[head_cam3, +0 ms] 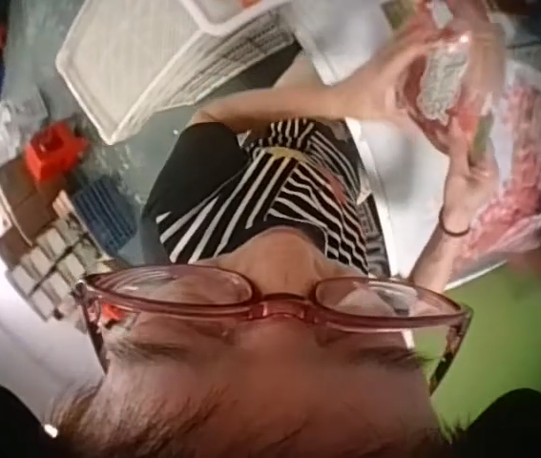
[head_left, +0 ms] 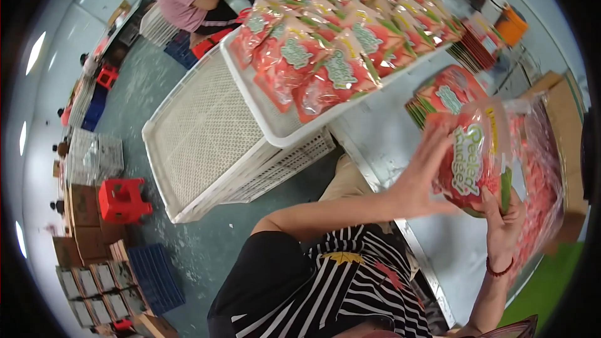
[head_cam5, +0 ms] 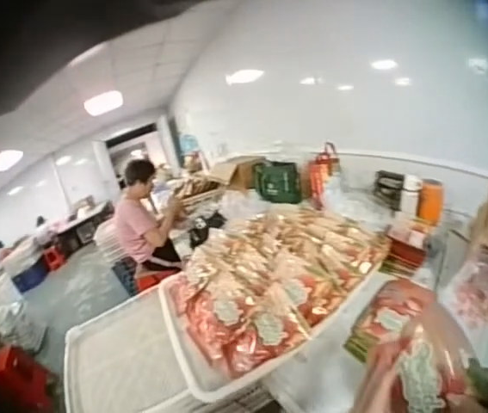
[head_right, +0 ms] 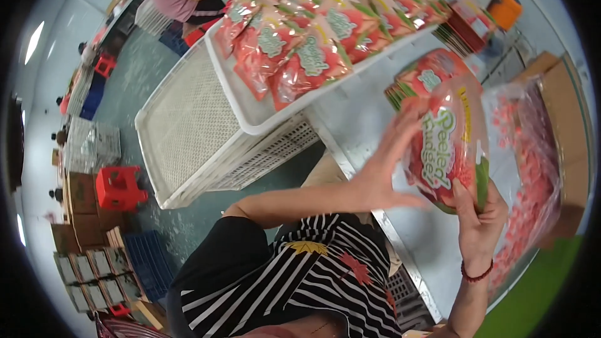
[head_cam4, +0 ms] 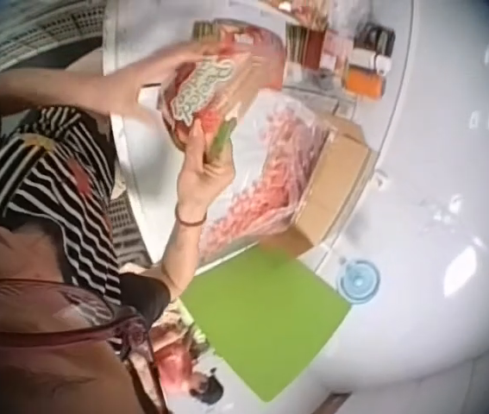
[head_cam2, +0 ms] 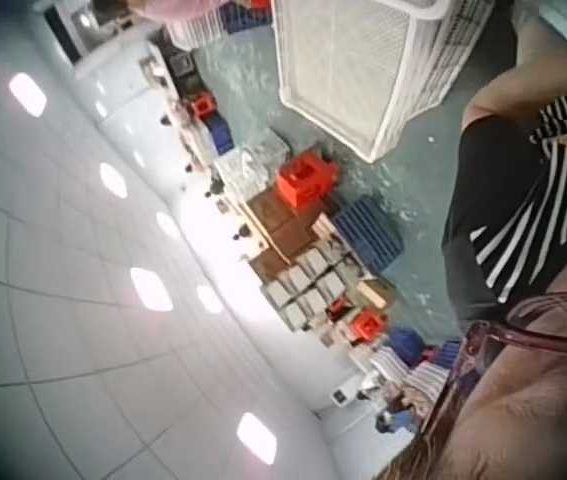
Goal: Packaging individual candies into resealable bags and organizing them into trays.
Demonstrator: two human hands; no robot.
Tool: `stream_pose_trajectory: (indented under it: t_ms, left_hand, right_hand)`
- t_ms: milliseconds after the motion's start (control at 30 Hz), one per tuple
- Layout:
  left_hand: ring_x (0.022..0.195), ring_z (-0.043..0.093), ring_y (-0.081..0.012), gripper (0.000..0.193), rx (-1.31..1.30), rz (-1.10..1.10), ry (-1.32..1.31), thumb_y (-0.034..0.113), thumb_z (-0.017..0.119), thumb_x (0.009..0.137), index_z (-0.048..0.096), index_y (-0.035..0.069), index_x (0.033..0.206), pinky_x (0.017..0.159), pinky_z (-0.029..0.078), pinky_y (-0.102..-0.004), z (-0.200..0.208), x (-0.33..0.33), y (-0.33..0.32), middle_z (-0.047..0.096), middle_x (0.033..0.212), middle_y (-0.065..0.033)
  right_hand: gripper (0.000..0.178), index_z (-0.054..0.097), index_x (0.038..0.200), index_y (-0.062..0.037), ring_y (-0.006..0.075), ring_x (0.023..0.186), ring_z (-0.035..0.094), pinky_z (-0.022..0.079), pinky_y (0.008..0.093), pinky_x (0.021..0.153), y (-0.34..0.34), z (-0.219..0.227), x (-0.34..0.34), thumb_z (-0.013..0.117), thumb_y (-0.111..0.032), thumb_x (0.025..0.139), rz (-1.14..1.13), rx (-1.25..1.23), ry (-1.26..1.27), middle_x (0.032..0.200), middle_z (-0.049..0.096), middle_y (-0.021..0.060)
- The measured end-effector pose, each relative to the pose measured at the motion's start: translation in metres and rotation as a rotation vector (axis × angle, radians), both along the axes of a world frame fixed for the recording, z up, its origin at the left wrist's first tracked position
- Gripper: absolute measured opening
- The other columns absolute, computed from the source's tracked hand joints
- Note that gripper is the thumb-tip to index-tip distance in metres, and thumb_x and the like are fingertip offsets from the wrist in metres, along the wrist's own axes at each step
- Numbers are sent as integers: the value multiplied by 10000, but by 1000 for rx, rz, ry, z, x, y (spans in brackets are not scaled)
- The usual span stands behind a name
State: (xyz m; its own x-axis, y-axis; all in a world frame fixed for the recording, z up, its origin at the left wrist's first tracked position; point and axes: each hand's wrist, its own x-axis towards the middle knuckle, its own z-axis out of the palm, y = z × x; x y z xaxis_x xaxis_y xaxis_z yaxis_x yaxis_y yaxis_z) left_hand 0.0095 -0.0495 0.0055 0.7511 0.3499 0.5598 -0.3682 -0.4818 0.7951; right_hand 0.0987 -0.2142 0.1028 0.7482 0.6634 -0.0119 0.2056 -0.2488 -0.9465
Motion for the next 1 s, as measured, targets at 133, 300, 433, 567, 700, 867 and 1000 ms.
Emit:
stream_pose_trajectory:
  t_ms: [133,300,433,567,700,867,1000]
  left_hand:
    - [1388,108,-398,1201,-107,207,71,247,848,589,38,4,1443,1122,171,-409,-10,-10,9,120,1488,-235]
    - [1295,369,-273,1008,-326,173,-230,87,798,653,159,12,1429,1040,320,-359,-2,-33,61,318,1426,-182]
    - [1236,406,-256,598,-409,506,-489,-65,506,815,318,9,1378,1054,295,-343,-4,-51,134,420,1312,-143]
    - [1238,394,-292,616,40,1096,-215,-66,519,792,333,6,1375,1058,272,-345,-11,-89,225,429,1278,-168]
    - [1291,325,-356,591,54,1246,124,151,543,884,289,-53,1377,1100,216,-401,-81,-124,318,349,1389,-232]
    - [1404,74,-359,837,265,1085,394,420,613,846,205,-32,1421,1142,60,-425,-80,-109,321,126,1492,-260]
    - [1259,334,-384,765,351,1155,318,368,607,869,247,-45,1403,1041,271,-438,-81,-99,318,346,1357,-282]
  right_hand:
    - [179,587,1044,43,70,692,608,518,213,635,66,11,-27,595,-39,885,139,117,52,855,640,27]
    - [193,584,1076,31,83,760,596,485,213,686,116,24,-53,565,-32,895,443,171,14,881,639,41]
    - [196,584,1089,20,89,786,559,429,203,702,122,23,-55,543,-49,910,568,197,-28,840,622,46]
    - [192,580,1091,21,101,776,581,466,229,739,92,-12,-27,523,-63,927,448,80,-34,830,622,60]
    - [192,580,1088,31,104,776,608,492,237,709,70,-47,-14,523,-57,927,352,-32,29,833,637,68]
    - [187,608,1054,21,106,729,622,499,232,684,37,-100,-5,563,-85,906,257,-105,64,813,658,65]
    - [198,630,1014,-23,225,721,626,505,317,666,8,-147,39,604,-129,848,158,-308,-194,841,660,124]
